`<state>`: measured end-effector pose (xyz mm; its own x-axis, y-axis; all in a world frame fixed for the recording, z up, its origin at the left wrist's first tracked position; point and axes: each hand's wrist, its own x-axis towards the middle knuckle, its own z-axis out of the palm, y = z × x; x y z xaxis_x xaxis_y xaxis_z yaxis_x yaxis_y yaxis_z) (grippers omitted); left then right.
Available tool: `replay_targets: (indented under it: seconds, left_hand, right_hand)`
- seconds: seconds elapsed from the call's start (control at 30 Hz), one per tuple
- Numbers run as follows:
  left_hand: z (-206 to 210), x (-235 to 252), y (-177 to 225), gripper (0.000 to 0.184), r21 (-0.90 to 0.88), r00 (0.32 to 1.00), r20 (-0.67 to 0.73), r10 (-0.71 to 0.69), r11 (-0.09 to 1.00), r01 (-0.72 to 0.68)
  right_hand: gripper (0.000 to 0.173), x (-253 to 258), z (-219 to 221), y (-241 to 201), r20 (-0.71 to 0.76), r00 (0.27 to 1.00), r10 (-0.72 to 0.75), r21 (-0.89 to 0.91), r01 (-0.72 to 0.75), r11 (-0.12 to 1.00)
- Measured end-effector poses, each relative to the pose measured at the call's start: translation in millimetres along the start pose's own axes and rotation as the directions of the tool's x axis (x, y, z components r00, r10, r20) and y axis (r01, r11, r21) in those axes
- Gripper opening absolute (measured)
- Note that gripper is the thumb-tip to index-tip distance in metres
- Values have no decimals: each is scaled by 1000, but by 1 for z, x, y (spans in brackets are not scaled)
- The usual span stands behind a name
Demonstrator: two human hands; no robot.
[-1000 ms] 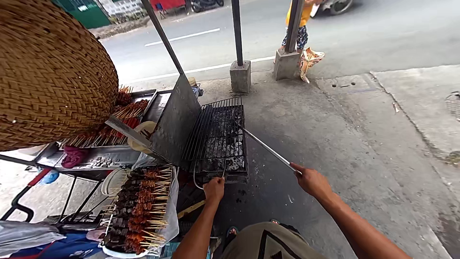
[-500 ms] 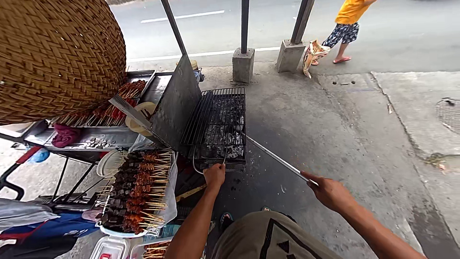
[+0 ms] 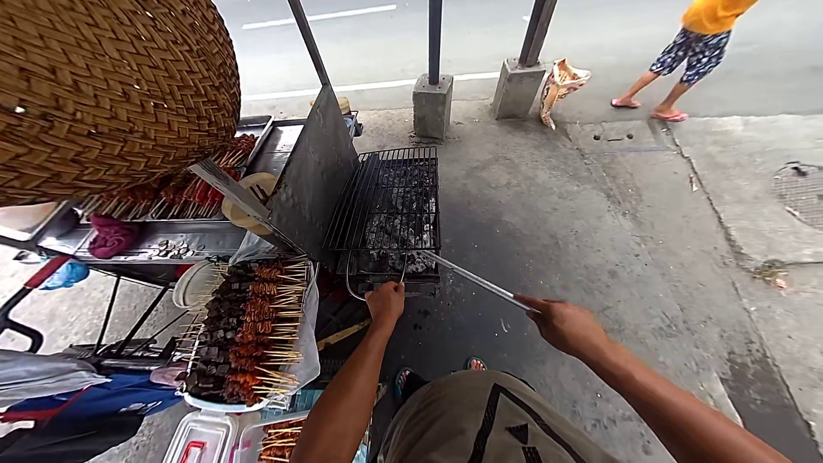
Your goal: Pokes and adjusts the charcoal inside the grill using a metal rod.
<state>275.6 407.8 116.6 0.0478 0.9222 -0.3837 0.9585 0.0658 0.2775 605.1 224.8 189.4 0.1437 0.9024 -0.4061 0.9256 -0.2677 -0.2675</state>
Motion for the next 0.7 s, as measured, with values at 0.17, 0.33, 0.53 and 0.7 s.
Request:
replay_targets:
  seconds: [0.17, 0.33, 0.53, 0.7]
  left_hand:
    - [0, 1, -6, 46, -12, 1000, 12, 2, 1000, -2]
    - [8, 3, -7, 47, 3, 1000, 22, -1, 1000, 1]
    - [7, 3, -9, 46, 36, 1000, 25, -3, 999, 3]
    - [7, 2, -7, 45, 15, 1000, 28, -6, 1000, 6]
  right_hand:
    - [45, -30, -11, 32, -31, 999, 40, -28, -41, 999]
    - [44, -59, -28, 38, -57, 998, -7, -29, 6, 1000]
    - [44, -49, -13, 33, 31, 999, -29, -46, 31, 998]
    - [45, -89, -32, 65, -41, 999, -18, -85, 14, 996]
